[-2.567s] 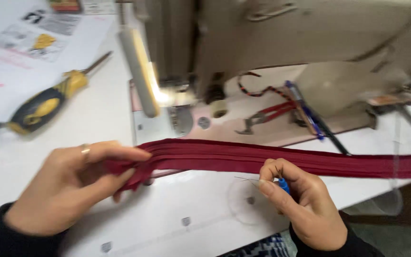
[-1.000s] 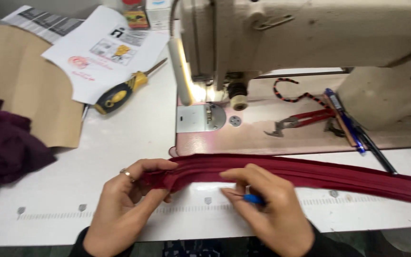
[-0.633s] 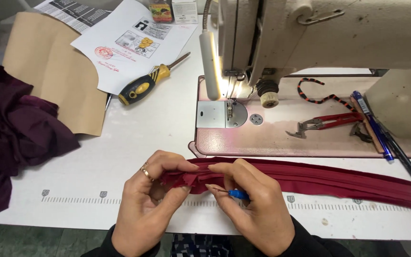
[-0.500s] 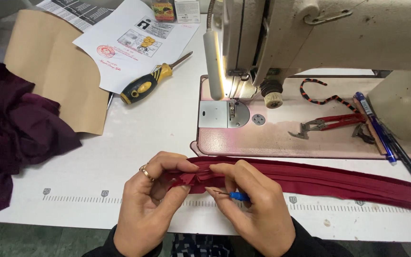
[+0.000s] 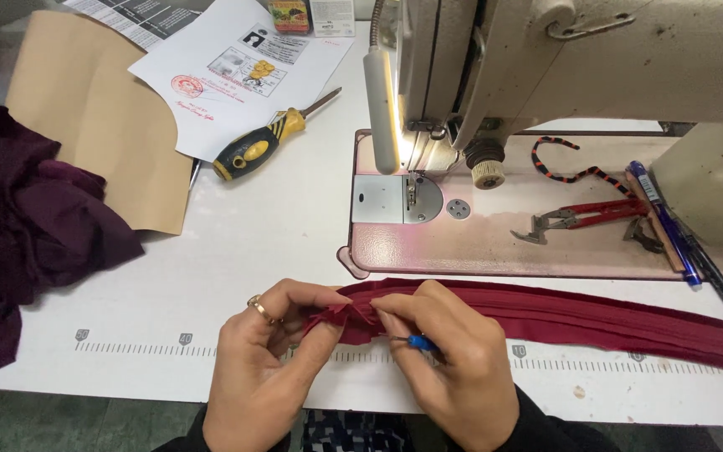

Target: The person selects a sewing machine needle from a container and installs it into the machine using a screwdriver. They then position a red zipper under the presser foot and use a seam ripper to remove stitches from the zipper's edge.

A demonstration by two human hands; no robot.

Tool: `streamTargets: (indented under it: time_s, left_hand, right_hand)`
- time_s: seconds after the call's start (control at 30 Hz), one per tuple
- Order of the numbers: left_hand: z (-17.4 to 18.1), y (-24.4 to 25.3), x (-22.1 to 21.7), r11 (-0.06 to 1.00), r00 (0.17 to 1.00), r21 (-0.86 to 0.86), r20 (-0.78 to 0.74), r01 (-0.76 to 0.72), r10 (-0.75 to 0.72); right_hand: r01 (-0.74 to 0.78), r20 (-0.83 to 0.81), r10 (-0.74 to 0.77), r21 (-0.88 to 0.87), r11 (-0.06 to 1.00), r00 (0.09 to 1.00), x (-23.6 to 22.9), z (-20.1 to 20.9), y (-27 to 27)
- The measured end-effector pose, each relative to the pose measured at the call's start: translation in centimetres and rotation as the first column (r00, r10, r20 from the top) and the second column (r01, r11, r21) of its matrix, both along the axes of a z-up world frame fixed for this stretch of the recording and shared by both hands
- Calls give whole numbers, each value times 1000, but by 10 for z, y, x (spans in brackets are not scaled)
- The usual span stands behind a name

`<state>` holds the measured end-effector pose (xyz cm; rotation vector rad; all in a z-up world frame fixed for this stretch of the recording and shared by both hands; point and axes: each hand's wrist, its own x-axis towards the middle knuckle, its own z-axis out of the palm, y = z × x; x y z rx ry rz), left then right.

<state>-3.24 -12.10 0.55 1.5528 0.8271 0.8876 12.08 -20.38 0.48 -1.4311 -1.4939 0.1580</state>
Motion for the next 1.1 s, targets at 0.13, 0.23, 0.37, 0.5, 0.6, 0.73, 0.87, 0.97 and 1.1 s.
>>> streamTargets:
  time_s: [0.13,0.23,0.37,0.5,0.6,0.73,0.87,0.97,1.1]
  left_hand:
    - [-2,-1,8,996,972,-8,220,92,-88]
    - [-6,2,9,999,996,31,82,-26,23]
    - [-9,0,11,995,992,-84,107,-50,59]
    - [-13,0,11,934,984,-348,123,-77,127]
    - [-13,0,11,894,987,-438,80,-91,140]
    - [-20,2,10,903,996,-428,64,-31,65]
    - [-18,1,15,878,995,-477,66,-35,76]
    - [-17,1,18,857,989,-513,89,-54,116]
    - [-21,1,21,888,989,-454,85,-68,120]
  right_hand:
    - [-18,-84,8,-109,994,996,8,8,-1]
    - [-2,-191,-39,-208,978,981,11,5,-5]
    - [-12,-206,-38,-239,971,978,4,-1,-5]
    - [-16,-153,-14,-191,981,988,1,-1,-1]
    - [-41,-132,19,-163,986,991,2,-2,0]
    - [-64,-140,35,-209,976,990,7,-4,0]
    - [-53,-193,7,-235,971,981,8,-5,-2]
    - [41,-259,-138,-349,936,956,3,0,-10]
    - [-19,-392,-105,-300,954,914,-5,6,-18]
